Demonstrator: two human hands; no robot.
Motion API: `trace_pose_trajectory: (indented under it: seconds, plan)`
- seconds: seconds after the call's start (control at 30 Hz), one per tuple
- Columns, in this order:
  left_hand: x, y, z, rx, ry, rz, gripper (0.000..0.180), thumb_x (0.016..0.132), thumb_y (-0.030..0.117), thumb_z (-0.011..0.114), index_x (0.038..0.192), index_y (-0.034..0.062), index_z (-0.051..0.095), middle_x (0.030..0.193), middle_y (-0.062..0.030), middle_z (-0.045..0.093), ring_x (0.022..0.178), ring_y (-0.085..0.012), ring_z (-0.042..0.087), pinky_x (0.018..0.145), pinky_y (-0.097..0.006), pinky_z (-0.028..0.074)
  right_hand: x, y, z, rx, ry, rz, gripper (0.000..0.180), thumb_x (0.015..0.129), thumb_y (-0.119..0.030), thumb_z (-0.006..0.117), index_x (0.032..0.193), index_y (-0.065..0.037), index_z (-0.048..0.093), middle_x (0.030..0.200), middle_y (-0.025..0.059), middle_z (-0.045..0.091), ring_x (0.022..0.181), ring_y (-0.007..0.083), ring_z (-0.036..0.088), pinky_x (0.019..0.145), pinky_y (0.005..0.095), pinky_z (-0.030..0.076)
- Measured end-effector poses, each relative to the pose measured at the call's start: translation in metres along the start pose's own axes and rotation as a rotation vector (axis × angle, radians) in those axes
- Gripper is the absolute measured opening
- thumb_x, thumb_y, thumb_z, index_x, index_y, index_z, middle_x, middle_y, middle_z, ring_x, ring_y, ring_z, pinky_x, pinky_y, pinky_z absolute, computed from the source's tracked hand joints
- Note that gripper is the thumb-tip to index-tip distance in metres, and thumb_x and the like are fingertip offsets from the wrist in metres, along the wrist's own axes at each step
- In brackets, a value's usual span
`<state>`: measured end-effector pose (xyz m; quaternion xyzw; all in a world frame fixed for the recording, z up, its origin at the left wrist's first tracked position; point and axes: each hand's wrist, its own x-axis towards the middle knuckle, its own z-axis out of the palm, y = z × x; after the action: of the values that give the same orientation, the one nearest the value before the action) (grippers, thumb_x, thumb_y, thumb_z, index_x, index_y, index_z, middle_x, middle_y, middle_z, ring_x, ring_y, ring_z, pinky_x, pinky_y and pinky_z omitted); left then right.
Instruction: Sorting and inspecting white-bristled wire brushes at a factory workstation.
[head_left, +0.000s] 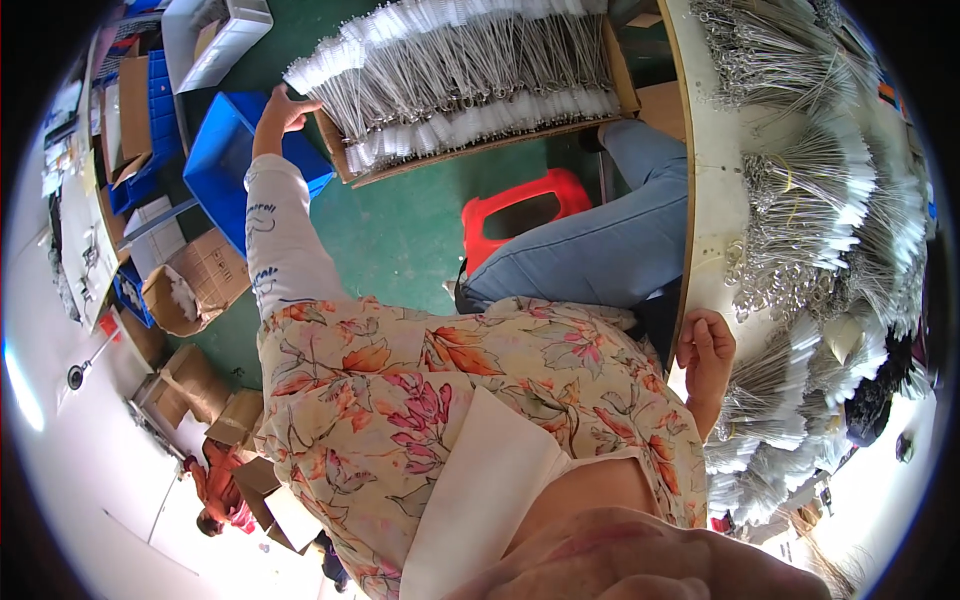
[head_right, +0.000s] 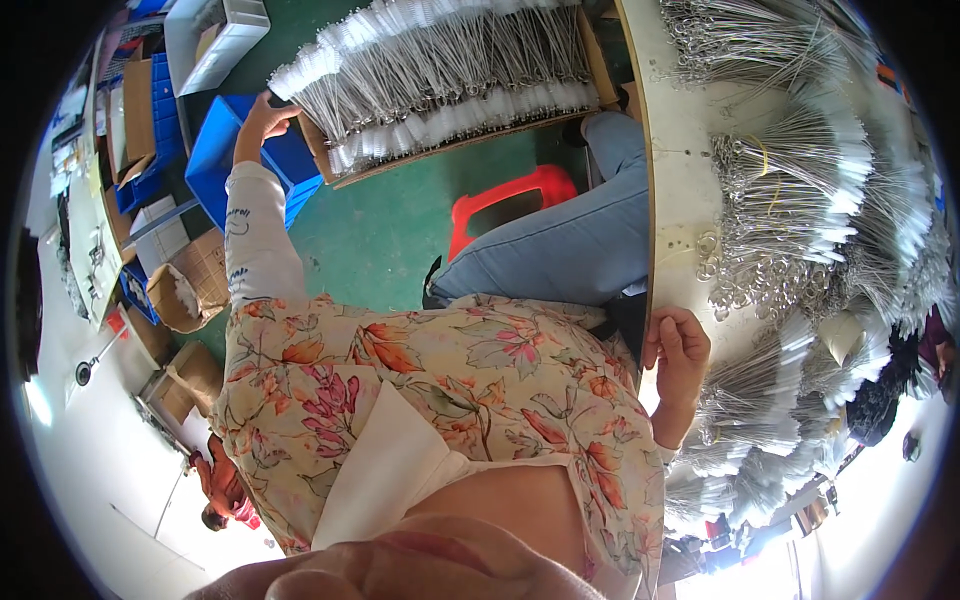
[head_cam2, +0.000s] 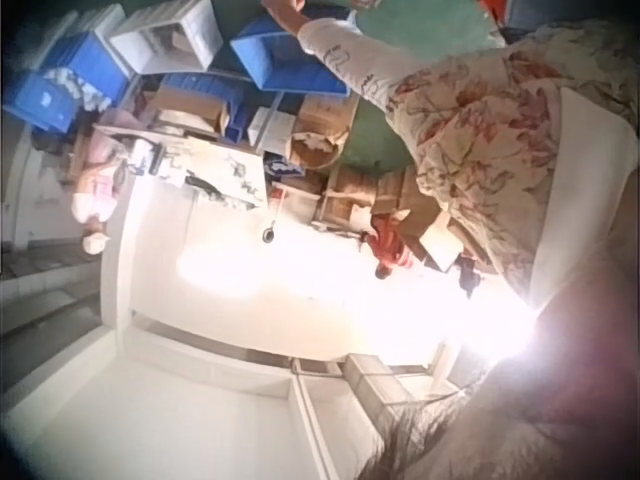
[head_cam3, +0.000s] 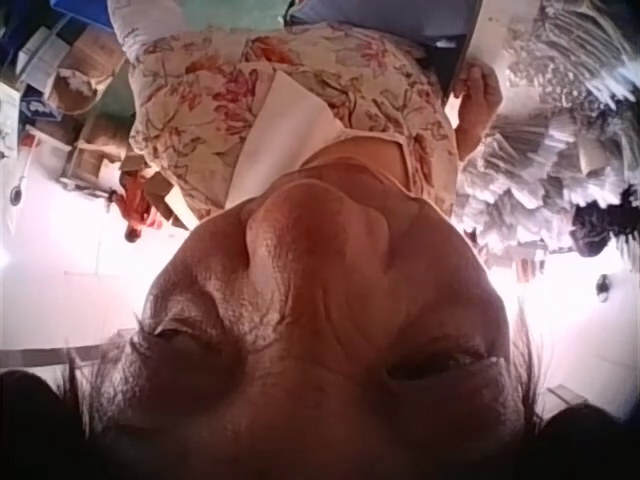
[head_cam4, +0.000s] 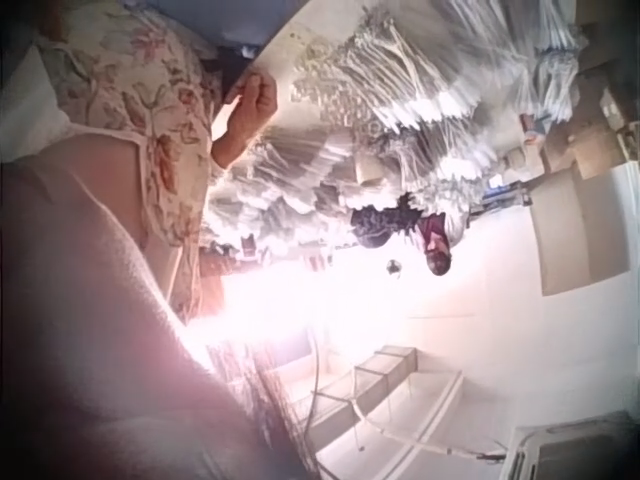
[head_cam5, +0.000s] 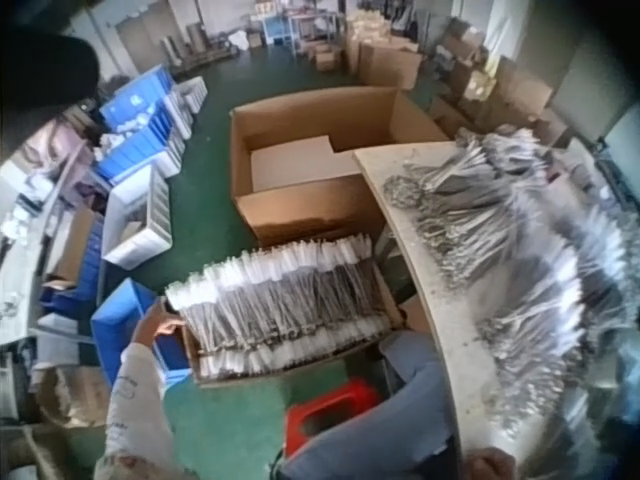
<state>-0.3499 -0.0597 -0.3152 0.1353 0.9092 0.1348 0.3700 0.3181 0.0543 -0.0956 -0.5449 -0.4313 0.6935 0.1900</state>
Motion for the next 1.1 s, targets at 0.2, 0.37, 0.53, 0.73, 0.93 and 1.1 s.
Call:
trace_pose_trajectory:
  seconds: [0.2, 0.37, 0.53, 0.73, 0.93, 1.1]
  plan:
    - [-0.003, 0.027, 0.022, 0.156, 0.386, 0.104, 0.124, 0.05, 0.052, 0.08, 0.139, 0.0064, 0.006, 0.129, -0.0335, 0.03, 0.116, -0.0437, 0.04, 0.092, -0.045, 0.04, 0.002, 0.001, -0.006, 0.046, -0.033, 0.014, 0.018, 0.092, -0.016, 0.047, 0.097, 0.0, 0.054, 0.07, 0.0021, 0.051, 0.045, 0.0055, 0.042, 0.04, 0.0173, 0.034]
    - [0.05, -0.002, 0.01, 0.491, 0.498, 0.313, 0.062, 0.071, 0.032, 0.07, 0.12, 0.0053, 0.042, 0.1, -0.0268, 0.058, 0.096, -0.0391, 0.058, 0.082, -0.046, 0.047, 0.001, 0.001, -0.002, 0.049, -0.005, 0.012, 0.017, 0.092, -0.014, 0.047, 0.095, 0.001, 0.054, 0.07, 0.0028, 0.051, 0.047, 0.0063, 0.044, 0.041, 0.0171, 0.035]
    - [0.041, 0.024, 0.047, 0.573, 0.526, 0.347, 0.042, 0.076, 0.026, 0.065, 0.108, 0.0042, 0.05, 0.093, -0.0216, 0.062, 0.086, -0.0364, 0.061, 0.076, -0.044, 0.05, -0.004, 0.003, 0.0, 0.054, 0.09, -0.018, 0.016, 0.092, -0.012, 0.047, 0.094, 0.002, 0.055, 0.071, 0.0037, 0.052, 0.047, 0.007, 0.046, 0.042, 0.0168, 0.036]
    - [0.057, -0.032, 0.061, 0.528, 0.502, 0.277, 0.058, 0.075, 0.03, 0.066, 0.122, 0.0065, 0.043, 0.108, -0.0148, 0.06, 0.091, -0.0333, 0.06, 0.078, -0.041, 0.049, -0.001, 0.0, 0.008, -0.003, 0.087, 0.014, 0.015, 0.09, -0.008, 0.046, 0.094, 0.001, 0.057, 0.071, 0.0025, 0.053, 0.047, 0.0072, 0.046, 0.043, 0.0177, 0.033]
    - [0.07, -0.006, 0.017, 0.512, 0.408, 0.171, 0.094, 0.062, 0.036, 0.073, 0.136, 0.0168, 0.019, 0.12, -0.0297, 0.043, 0.106, -0.0424, 0.05, 0.089, -0.044, 0.044, -0.001, 0.0, -0.002, 0.021, 0.038, -0.039, 0.015, 0.089, -0.009, 0.049, 0.094, 0.0, 0.059, 0.07, 0.0021, 0.054, 0.05, 0.0078, 0.049, 0.047, 0.0193, 0.035]
    - [0.023, 0.098, -0.06, 0.447, 0.688, 0.889, 0.076, 0.069, 0.031, 0.071, 0.129, 0.0009, 0.035, 0.117, -0.0273, 0.049, 0.1, -0.0378, 0.055, 0.078, -0.042, 0.049, -0.001, 0.002, -0.005, 0.08, -0.115, -0.095, 0.016, 0.088, -0.011, 0.052, 0.096, 0.001, 0.059, 0.072, 0.0013, 0.055, 0.056, 0.0073, 0.051, 0.052, 0.0205, 0.042]
